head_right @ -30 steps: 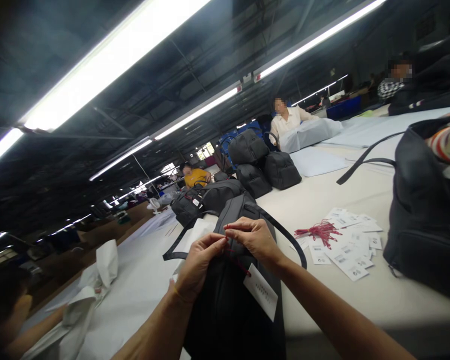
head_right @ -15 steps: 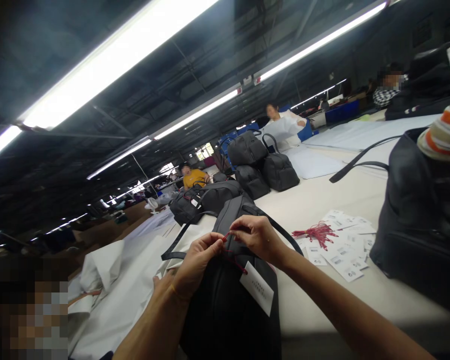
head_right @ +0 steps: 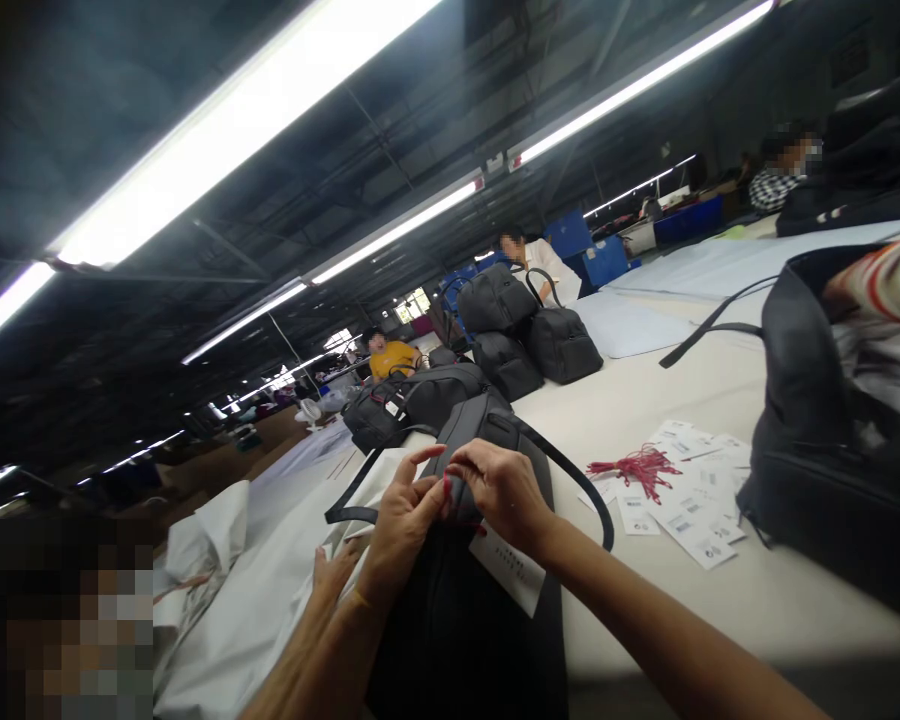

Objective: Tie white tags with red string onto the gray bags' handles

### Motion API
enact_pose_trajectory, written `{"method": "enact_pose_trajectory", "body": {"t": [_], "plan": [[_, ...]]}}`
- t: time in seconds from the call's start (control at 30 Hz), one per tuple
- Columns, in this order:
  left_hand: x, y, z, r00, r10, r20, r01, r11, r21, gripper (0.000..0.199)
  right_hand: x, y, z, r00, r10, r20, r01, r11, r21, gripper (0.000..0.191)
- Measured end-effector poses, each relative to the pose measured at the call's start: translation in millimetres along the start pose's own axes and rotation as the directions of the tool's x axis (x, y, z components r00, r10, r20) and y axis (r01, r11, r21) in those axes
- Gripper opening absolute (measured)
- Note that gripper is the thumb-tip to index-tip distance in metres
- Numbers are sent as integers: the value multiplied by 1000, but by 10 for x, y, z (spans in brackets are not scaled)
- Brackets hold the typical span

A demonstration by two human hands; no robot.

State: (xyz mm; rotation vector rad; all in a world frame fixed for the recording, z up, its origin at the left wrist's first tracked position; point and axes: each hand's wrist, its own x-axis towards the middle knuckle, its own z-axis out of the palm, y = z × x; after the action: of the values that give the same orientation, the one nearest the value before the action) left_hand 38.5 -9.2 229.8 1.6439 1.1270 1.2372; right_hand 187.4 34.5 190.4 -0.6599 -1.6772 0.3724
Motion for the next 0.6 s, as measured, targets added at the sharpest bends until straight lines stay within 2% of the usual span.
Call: {"method": "enact_pose_trajectory", "body": {"t": [0.13, 0.23, 0.3, 0.37, 0.43, 0.47, 0.53, 0.6], "plan": [[-45, 18, 26, 993, 89, -74, -79, 989, 124, 27, -124, -80, 0, 991, 125, 44, -129, 985, 114, 15], [-67, 36, 50, 968, 202, -151, -154, 948, 278, 17, -170, -169, -30, 974, 219, 55, -226, 944, 239, 19], [-71, 42, 54, 935, 298, -191, -201, 892, 404, 11, -179, -206, -36, 945, 307, 113, -327, 864, 382, 25], [-64, 44, 43, 917, 348, -197, -215, 845, 490, 8, -179, -205, -30, 902, 384, 195, -427, 731, 532, 32], [-49, 43, 21, 925, 341, -169, -210, 828, 520, 8, -174, -171, -22, 868, 420, 264, -485, 607, 630, 37], [-39, 41, 9, 934, 324, -151, -205, 830, 519, 8, -171, -148, -21, 862, 420, 283, -494, 575, 652, 38], [-22, 36, -11, 949, 289, -126, -189, 841, 507, 9, -166, -109, -30, 877, 385, 287, -474, 598, 646, 35], [-14, 28, -16, 951, 274, -144, -167, 844, 509, 8, -162, -93, -50, 920, 306, 246, -393, 734, 555, 26]]}}
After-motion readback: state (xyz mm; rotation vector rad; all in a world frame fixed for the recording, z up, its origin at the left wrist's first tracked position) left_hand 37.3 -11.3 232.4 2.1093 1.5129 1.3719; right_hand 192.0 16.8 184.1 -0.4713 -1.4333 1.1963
